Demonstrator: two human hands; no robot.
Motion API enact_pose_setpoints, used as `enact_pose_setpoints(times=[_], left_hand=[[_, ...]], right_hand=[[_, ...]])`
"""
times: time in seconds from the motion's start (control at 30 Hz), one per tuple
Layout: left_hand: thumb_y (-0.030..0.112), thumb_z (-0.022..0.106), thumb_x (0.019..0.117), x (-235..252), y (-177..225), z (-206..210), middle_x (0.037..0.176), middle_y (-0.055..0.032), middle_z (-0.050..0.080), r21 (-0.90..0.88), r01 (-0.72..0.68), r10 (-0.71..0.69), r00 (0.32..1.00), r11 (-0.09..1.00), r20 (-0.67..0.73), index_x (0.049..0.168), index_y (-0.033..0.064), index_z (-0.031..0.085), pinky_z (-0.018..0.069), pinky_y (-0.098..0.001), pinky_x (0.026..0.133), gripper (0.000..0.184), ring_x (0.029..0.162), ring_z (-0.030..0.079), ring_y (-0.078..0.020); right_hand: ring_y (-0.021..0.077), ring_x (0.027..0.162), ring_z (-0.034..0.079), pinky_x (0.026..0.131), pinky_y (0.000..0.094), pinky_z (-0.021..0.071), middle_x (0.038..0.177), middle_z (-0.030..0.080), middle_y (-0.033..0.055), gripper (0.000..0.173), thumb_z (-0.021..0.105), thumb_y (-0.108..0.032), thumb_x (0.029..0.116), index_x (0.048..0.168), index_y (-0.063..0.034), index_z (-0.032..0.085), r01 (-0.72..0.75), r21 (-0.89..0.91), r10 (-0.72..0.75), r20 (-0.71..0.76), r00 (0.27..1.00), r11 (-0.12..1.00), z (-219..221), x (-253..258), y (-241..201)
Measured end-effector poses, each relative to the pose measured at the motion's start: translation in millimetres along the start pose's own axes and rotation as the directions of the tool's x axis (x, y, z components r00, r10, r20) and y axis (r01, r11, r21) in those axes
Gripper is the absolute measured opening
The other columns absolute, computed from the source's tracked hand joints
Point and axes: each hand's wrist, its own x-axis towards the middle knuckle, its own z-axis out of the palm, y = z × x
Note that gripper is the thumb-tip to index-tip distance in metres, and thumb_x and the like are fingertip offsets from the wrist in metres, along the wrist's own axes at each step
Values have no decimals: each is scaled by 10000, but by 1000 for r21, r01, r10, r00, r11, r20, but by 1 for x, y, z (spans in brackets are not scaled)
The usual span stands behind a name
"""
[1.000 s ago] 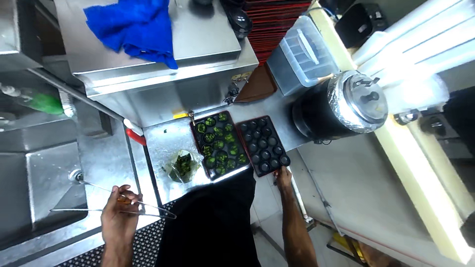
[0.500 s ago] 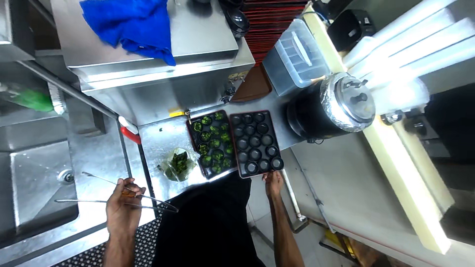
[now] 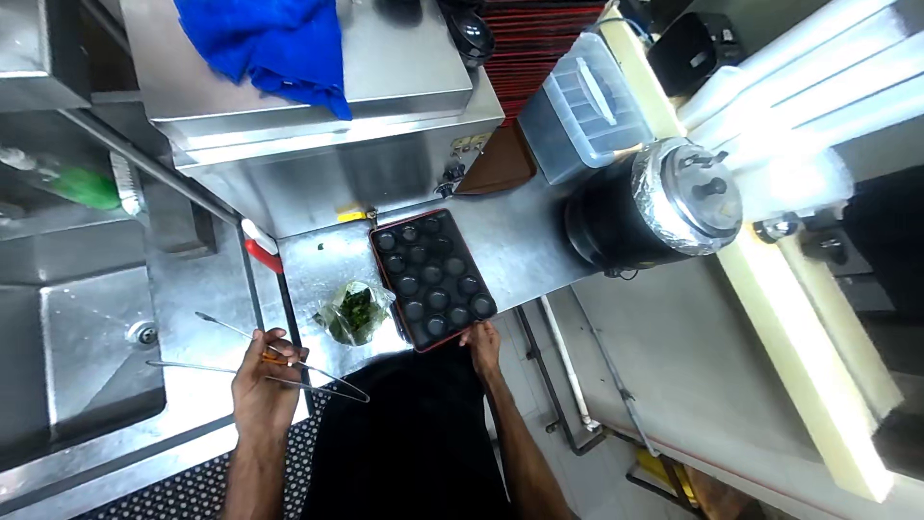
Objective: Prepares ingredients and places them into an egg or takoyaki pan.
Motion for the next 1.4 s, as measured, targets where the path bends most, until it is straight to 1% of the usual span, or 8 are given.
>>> enact_pose_setpoints(times=[0.27, 0.5, 0.6, 0.67, 0.77, 1.07, 1.2, 1.4], left_hand=[[323, 341, 1120, 3, 1, 3, 702, 18, 631, -40, 20, -19, 999, 999, 39, 971, 95, 683, 606, -307, 711, 438, 653, 651, -104], [299, 339, 1118, 9, 8, 16, 735, 7, 650, 18, 30, -31, 994, 999, 104, 1006, 86, 685, 606, -318, 776, 421, 706, 671, -109], [270, 348, 1117, 12, 12, 21, 787, -21, 676, 61, -13, 3, 987, 998, 161, 1055, 62, 679, 609, -328, 790, 396, 742, 686, -123], [240, 385, 1105, 12, 9, 32, 851, -49, 706, 98, -56, 32, 973, 994, 227, 1109, 48, 673, 609, -319, 806, 346, 792, 703, -138], [241, 483, 1082, 0, -6, 67, 975, -92, 727, 146, -102, 44, 935, 984, 351, 1188, 35, 640, 595, -333, 869, 280, 904, 712, -175], [474, 623, 997, -23, -27, 93, 1352, -160, 625, 273, -409, 176, 777, 871, 604, 1446, -6, 433, 503, -448, 1063, 684, 1241, 611, -291], [285, 417, 1101, 23, 21, 28, 1040, -51, 726, 491, -516, 366, 853, 702, 373, 1371, -44, 491, 597, -351, 825, 432, 873, 704, -164], [410, 321, 1128, 82, 42, -73, 571, 25, 631, 621, 6, 176, 957, 783, -231, 921, 38, 687, 427, -195, 393, 561, 403, 508, -42]], right_hand=[[252, 747, 771, 673, 378, 658, 939, 776, 172, 321, 520, -214, 1100, 1121, 78, 651, -248, -427, 293, 43, 955, 870, -11, 10, -37], [179, 649, 754, 587, 342, 643, 832, 775, 92, 363, 570, -337, 1076, 1091, 0, 704, -325, -749, 416, -72, 906, 578, -8, 16, -71], [131, 746, 749, 716, 352, 639, 890, 774, 18, 364, 546, -397, 1072, 1141, -92, 731, -117, -890, 315, 32, 948, 440, 24, -3, -109], [114, 833, 754, 796, 360, 650, 948, 777, -4, 354, 562, -389, 1059, 1182, -105, 733, 164, -829, 151, 284, 947, 534, 60, -29, -132], [111, 990, 730, 889, 341, 634, 1127, 753, 25, 393, 618, -356, 1043, 1304, -69, 679, 445, -591, 24, 619, 785, 673, 123, -76, -154], [130, 972, 722, 890, 369, 607, 1138, 749, 65, 486, 568, -442, 1056, 1384, -90, 637, 568, -575, -44, 679, 733, 589, 150, -94, -164], [230, 918, 732, 823, 485, 592, 1040, 765, 63, 540, 502, -580, 1036, 1366, -190, 677, 476, -834, 113, 521, 846, 280, 124, -72, -185], [381, 934, 723, 767, 579, 562, 1012, 743, 148, 386, 465, -428, 1067, 1233, -169, 698, 472, -874, 388, 397, 831, -116, 152, -75, -183]])
